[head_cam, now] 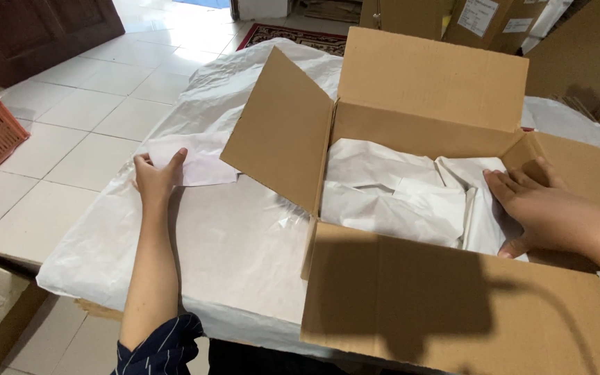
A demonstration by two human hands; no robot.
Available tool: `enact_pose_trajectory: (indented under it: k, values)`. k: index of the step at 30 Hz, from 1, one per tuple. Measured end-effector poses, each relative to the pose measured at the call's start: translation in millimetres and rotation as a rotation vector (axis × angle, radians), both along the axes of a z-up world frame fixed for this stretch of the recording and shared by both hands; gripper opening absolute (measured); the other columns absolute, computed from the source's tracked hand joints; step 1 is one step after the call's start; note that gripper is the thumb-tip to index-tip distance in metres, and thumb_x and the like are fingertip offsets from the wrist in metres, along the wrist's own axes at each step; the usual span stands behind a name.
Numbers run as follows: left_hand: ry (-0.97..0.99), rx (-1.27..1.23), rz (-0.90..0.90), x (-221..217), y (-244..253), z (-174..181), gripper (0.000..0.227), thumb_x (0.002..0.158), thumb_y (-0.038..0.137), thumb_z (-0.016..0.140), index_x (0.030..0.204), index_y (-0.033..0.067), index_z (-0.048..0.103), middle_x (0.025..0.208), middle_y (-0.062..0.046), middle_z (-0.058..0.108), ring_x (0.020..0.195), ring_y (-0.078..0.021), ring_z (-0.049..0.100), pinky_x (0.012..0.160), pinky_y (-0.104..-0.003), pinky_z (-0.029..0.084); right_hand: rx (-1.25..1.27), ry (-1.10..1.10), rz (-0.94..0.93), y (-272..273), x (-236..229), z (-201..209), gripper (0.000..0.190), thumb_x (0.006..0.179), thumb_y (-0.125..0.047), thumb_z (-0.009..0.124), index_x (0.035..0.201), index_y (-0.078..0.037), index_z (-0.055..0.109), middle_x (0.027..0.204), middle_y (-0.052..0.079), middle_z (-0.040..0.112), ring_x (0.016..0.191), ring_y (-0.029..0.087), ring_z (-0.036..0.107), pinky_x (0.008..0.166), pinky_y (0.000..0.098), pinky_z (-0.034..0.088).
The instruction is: A person wraps multiple items in protective white paper, places them into a cardboard box, and then seals the box using a handheld tape dispenser.
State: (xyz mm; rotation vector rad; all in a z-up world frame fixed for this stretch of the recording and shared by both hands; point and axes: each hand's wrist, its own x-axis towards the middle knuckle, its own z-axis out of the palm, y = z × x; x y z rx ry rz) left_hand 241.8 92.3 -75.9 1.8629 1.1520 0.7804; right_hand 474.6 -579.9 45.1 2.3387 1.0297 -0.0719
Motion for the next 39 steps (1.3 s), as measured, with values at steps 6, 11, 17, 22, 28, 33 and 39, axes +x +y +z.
enact_pose_trajectory:
  k: [6, 11, 17, 22, 28, 33, 39]
  values:
    - [-0.517, -0.059, 0.001, -22, -26, 19, 0.071, 0.068, 0.036, 0.099, 0.110, 0.0151, 0.045, 0.092, 0.005, 0.041, 0.079, -0.0069, 0.042, 0.068, -0.020, 0.040, 0.003, -0.050, 0.027, 3, -9, 7, 0.167, 0.048, -0.079, 0.106, 0.162, -0.006, 0.009, 0.151, 0.014, 0.040, 0.146, 0.039, 0.028, 0.131, 0.0458, 0.001]
    - [-0.756, 0.290, 0.102, -70, -58, 48, 0.067, 0.084, 0.017, 0.096, 0.127, 0.0097, 0.046, 0.124, -0.011, 0.047, 0.119, -0.0257, 0.045, 0.103, -0.030, 0.034, 0.042, -0.036, 0.049, 7, -13, 14, 0.158, 0.050, -0.078, 0.103, 0.161, -0.007, 0.016, 0.145, 0.010, 0.050, 0.140, 0.035, 0.039, 0.129, 0.0423, 0.011]
    - [-1.685, -0.268, 0.374, -135, -128, 138, 0.143, 0.058, 0.008, 0.099, 0.168, 0.0213, 0.008, 0.142, -0.018, 0.071, 0.075, -0.0269, 0.083, 0.066, -0.048, 0.082, 0.374, 0.174, 0.247, 35, -51, 57, 0.154, 0.058, -0.057, 0.098, 0.167, -0.022, -0.005, 0.166, 0.011, 0.016, 0.153, 0.031, 0.011, 0.123, 0.0565, -0.010]
    - [-1.604, -0.157, 0.103, -129, -148, 133, 0.135, 0.064, 0.025, 0.107, 0.163, 0.0116, 0.016, 0.144, -0.016, 0.057, 0.118, -0.0211, 0.060, 0.095, -0.042, 0.058, 0.816, 0.247, 0.292, 69, -107, 115, 0.103, 0.071, -0.031, 0.074, 0.162, -0.017, 0.029, 0.158, 0.009, 0.046, 0.141, 0.024, 0.045, 0.120, 0.0488, 0.024]
    - [-1.180, -0.278, -0.361, -92, -273, 206, 0.098, 0.069, 0.016, 0.089, 0.150, 0.0056, 0.033, 0.114, -0.012, 0.068, 0.093, -0.0174, 0.068, 0.080, -0.030, 0.063, 1.437, 0.812, 0.364, 110, -185, 150, 0.118, 0.061, -0.032, 0.059, 0.166, -0.007, 0.012, 0.150, 0.027, 0.044, 0.132, 0.036, 0.052, 0.114, 0.0454, 0.042]
    - [-1.038, -0.190, -0.665, -67, -323, 241, 0.067, 0.071, 0.035, 0.085, 0.127, 0.0087, 0.057, 0.115, -0.007, 0.068, 0.104, -0.0173, 0.068, 0.093, -0.031, 0.060, 1.711, 0.616, 0.220, 108, -178, 139, 0.098, 0.078, -0.043, 0.075, 0.163, -0.013, 0.037, 0.087, -0.010, 0.054, 0.056, -0.010, 0.044, 0.044, 0.0085, 0.036]
    - [-0.937, 0.156, -0.874, -72, -307, 211, 0.065, 0.101, 0.033, 0.071, 0.150, 0.0174, 0.031, 0.156, -0.006, 0.040, 0.150, -0.0200, 0.044, 0.123, -0.041, 0.046, 1.862, 0.663, -0.266, 94, -124, 121, 0.046, 0.091, -0.023, 0.077, 0.136, -0.026, 0.064, 0.078, -0.015, 0.063, 0.066, -0.007, 0.060, 0.054, 0.0114, 0.049]
